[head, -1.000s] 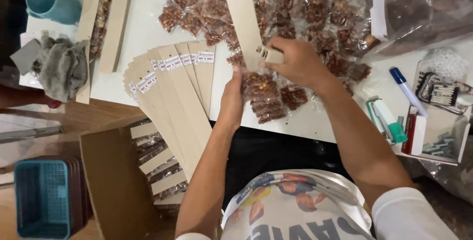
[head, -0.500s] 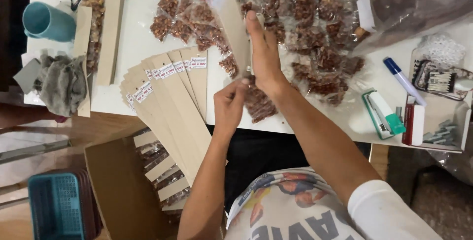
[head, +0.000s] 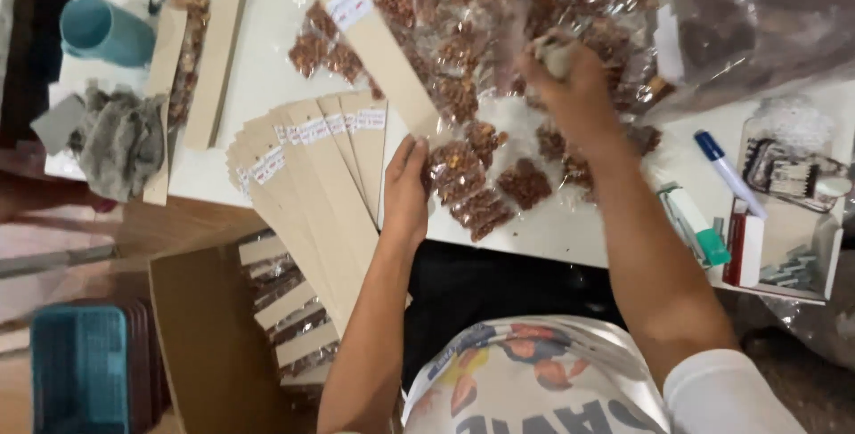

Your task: Stapling individual small bags of nuts onto cardboard display strips for retail sale.

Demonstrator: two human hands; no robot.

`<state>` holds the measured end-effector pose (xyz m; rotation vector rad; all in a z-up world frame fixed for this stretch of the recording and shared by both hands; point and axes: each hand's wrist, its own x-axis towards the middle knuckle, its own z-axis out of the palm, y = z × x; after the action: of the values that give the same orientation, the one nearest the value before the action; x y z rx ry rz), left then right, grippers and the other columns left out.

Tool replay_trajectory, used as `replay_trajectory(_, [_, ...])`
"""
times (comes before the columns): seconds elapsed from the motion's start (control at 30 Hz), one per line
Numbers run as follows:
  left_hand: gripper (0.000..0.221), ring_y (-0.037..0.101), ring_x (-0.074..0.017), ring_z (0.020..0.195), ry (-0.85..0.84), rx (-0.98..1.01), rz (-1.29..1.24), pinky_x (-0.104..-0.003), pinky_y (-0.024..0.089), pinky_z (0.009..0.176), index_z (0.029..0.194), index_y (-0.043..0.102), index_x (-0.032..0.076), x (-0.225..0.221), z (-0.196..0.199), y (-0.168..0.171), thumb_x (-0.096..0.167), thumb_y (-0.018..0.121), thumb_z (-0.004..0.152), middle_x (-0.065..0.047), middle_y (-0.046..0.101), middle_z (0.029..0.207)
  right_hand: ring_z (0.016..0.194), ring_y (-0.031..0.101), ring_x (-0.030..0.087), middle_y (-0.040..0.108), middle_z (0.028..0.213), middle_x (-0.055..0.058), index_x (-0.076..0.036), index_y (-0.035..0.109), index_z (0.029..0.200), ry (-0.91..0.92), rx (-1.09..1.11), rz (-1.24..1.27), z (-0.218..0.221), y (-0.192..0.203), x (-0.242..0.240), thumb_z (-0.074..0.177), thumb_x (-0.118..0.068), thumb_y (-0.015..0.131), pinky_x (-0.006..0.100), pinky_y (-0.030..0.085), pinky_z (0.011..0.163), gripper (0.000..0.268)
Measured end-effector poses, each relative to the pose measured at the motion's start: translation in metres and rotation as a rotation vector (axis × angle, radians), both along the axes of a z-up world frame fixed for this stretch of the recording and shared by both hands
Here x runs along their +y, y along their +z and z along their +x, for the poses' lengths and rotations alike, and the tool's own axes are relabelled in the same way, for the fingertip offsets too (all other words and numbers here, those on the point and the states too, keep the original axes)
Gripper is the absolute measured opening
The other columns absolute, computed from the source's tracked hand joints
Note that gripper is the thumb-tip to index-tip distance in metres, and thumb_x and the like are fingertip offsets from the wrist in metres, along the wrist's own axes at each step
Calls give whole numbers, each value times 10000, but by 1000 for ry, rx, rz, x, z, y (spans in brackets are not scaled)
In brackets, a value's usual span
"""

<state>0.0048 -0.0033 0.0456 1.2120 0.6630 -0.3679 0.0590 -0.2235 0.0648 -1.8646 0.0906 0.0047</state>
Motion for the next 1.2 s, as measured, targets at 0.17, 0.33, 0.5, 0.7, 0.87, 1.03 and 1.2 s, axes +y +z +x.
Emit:
replay_trajectory(0.17, [749, 484, -277, 1440, -80, -94, -135, -390, 376, 1194, 1547, 392, 35, -2, -2, 12, 462, 434, 933, -134, 495, 1566, 769, 637, 182, 687, 886, 45, -94, 688, 962, 327, 247, -170, -12, 19, 25, 980, -249, 665, 382, 532, 781, 157])
replay_trajectory(0.33, [564, 458, -373, 1416, -201, -382, 100, -551, 315, 1194, 1405, 572, -45, 0, -11, -25, 412, 505, 1080, -243, 567, 1424, 837, 724, 322, 722, 839, 158, -20, 711, 1012, 311, -71, -179, -8, -17, 46, 1014, -246, 733, 496, 541, 766, 226])
replay_trajectory(0.5, [431, 490, -85, 815, -166, -607, 298, -307, 480, 801, 808, 690, 94, 3, -6, -59, 319, 497, 1121, 21, 554, 719, 917, 686, 204, 704, 916, 51, -130, 694, 1032, -91, -11, 229, 0, -17, 93, 974, -634, 627, 422, 550, 868, 511])
replay_trajectory(0.7, [460, 448, -76, 724, -404, -741, 507, -288, 424, 639, 680, 551, 119, -2, -17, -14, 284, 500, 1106, 14, 493, 570, 953, 648, 202, 658, 945, 62, -93, 674, 952, -193, 46, 524, -14, 38, 109, 908, -697, 546, 351, 502, 945, 619])
replay_trajectory(0.87, [464, 456, -109, 643, -419, -757, 544, -319, 439, 616, 697, 586, 104, -5, -17, -25, 310, 500, 1104, -25, 530, 547, 835, 655, 145, 669, 814, 16, -115, 709, 839, -122, -174, 544, -13, 21, 89, 1015, -558, 531, 292, 513, 882, 509])
replay_trajectory(1.03, [379, 606, -185, 998, -162, -462, 183, -436, 530, 956, 1087, 732, 68, -3, -7, -22, 380, 517, 1093, -77, 732, 1004, 1007, 643, 324, 661, 971, 89, -119, 658, 1187, -70, -387, -1111, -16, -55, -1, 853, -162, 714, 511, 481, 837, 342])
replay_trajectory(1.2, [790, 94, -491, 1545, -86, -159, 10, -671, 86, 1218, 1614, 230, -3, -10, 0, 22, 417, 547, 1024, -314, 130, 1673, 967, 595, 217, 659, 941, 3, -124, 690, 1029, 106, -193, 9, -18, -56, -34, 1066, -256, 684, 431, 451, 860, 137])
